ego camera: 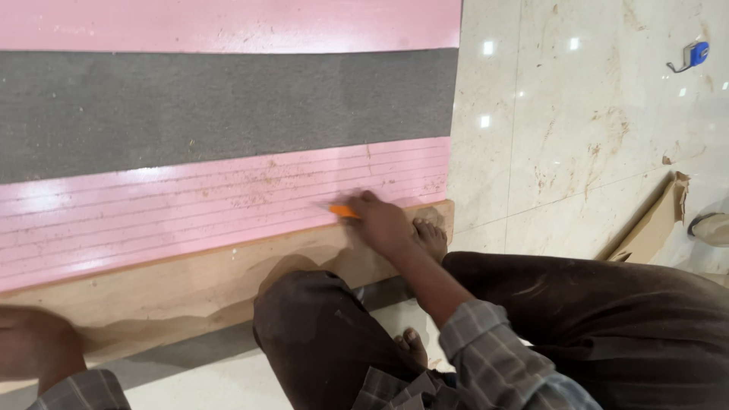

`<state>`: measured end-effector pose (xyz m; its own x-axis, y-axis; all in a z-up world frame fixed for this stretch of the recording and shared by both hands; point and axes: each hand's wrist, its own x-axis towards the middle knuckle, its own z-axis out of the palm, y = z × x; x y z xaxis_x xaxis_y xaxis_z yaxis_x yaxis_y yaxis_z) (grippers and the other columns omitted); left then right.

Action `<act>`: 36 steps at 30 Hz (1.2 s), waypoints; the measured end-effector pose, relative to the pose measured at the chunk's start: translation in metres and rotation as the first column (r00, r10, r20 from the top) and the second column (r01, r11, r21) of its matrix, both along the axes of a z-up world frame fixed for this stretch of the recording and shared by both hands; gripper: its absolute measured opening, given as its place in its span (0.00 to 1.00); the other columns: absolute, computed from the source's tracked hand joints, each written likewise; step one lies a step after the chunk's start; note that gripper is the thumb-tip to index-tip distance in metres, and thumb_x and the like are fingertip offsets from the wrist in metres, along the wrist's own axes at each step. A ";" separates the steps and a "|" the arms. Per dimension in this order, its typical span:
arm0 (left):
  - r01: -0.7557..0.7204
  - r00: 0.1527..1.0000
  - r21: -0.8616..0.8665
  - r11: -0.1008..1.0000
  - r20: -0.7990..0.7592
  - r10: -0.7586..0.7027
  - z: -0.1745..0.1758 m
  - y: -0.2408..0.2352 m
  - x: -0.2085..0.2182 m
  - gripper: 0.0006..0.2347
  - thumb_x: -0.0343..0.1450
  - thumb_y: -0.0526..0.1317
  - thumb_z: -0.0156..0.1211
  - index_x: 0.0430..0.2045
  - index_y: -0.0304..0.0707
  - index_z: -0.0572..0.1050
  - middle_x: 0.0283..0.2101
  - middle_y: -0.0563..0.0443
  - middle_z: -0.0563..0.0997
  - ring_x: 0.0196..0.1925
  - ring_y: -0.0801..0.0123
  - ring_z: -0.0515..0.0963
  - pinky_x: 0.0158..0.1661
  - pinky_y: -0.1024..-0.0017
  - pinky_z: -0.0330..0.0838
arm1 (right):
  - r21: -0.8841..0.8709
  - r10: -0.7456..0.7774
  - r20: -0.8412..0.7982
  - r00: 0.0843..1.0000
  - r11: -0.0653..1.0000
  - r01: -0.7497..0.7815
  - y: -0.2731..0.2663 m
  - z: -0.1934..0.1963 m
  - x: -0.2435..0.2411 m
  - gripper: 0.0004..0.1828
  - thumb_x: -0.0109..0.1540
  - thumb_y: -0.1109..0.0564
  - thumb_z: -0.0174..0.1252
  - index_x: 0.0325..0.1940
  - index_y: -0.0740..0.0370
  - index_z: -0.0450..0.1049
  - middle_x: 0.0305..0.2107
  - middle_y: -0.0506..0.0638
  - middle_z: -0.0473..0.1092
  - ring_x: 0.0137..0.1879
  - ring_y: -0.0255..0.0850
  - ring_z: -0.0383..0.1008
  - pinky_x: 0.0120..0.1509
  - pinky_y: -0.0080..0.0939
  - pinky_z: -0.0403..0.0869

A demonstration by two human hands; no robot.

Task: The person uses a utility knife to cut a long strip of pink sheet material laid on the floor. They guide the knife along pre-marked lines to separate the strip from the main sheet.

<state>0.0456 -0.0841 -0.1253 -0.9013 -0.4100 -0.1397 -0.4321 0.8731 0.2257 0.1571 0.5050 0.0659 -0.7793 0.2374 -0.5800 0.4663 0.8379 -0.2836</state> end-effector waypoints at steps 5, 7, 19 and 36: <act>0.077 0.983 -0.129 0.989 0.175 -0.054 -0.003 -0.013 0.001 0.16 0.82 0.42 0.45 0.42 0.21 0.73 0.41 0.34 0.81 0.34 0.52 0.81 0.30 0.61 0.76 | 0.089 -0.157 -0.021 0.987 0.983 0.158 0.071 0.005 0.027 0.17 0.58 0.51 0.64 0.52 0.49 0.80 0.48 0.49 0.74 0.52 0.50 0.77 0.55 0.49 0.75; 0.146 0.958 -0.180 0.973 0.272 -0.094 -0.008 -0.017 0.001 0.15 0.81 0.42 0.48 0.44 0.20 0.73 0.41 0.33 0.81 0.35 0.52 0.82 0.29 0.61 0.76 | 0.173 -0.205 0.142 0.968 0.968 0.180 0.099 0.005 0.030 0.16 0.60 0.49 0.66 0.52 0.48 0.80 0.48 0.49 0.74 0.51 0.50 0.76 0.54 0.50 0.74; 0.323 0.868 -0.312 0.893 0.475 -0.148 -0.017 -0.023 -0.003 0.16 0.77 0.41 0.56 0.49 0.20 0.74 0.43 0.32 0.81 0.37 0.51 0.82 0.30 0.59 0.76 | 0.312 -0.347 0.349 0.870 0.919 0.242 0.124 0.014 0.013 0.27 0.56 0.44 0.72 0.51 0.56 0.70 0.47 0.48 0.75 0.53 0.47 0.77 0.53 0.50 0.75; 0.113 0.957 -0.235 0.966 0.288 -0.042 -0.007 -0.004 0.013 0.15 0.79 0.41 0.52 0.49 0.22 0.74 0.45 0.33 0.80 0.40 0.50 0.81 0.35 0.57 0.74 | 0.311 -0.275 0.158 0.948 0.926 0.216 0.117 0.002 0.041 0.21 0.60 0.44 0.66 0.49 0.57 0.70 0.45 0.52 0.74 0.49 0.55 0.77 0.47 0.56 0.74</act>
<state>0.0588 -0.0881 -0.1326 -0.8708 -0.3943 -0.2935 -0.3757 0.9190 -0.1200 0.1983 0.6222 0.0682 -0.5533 0.5850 -0.5930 0.6893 0.7212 0.0684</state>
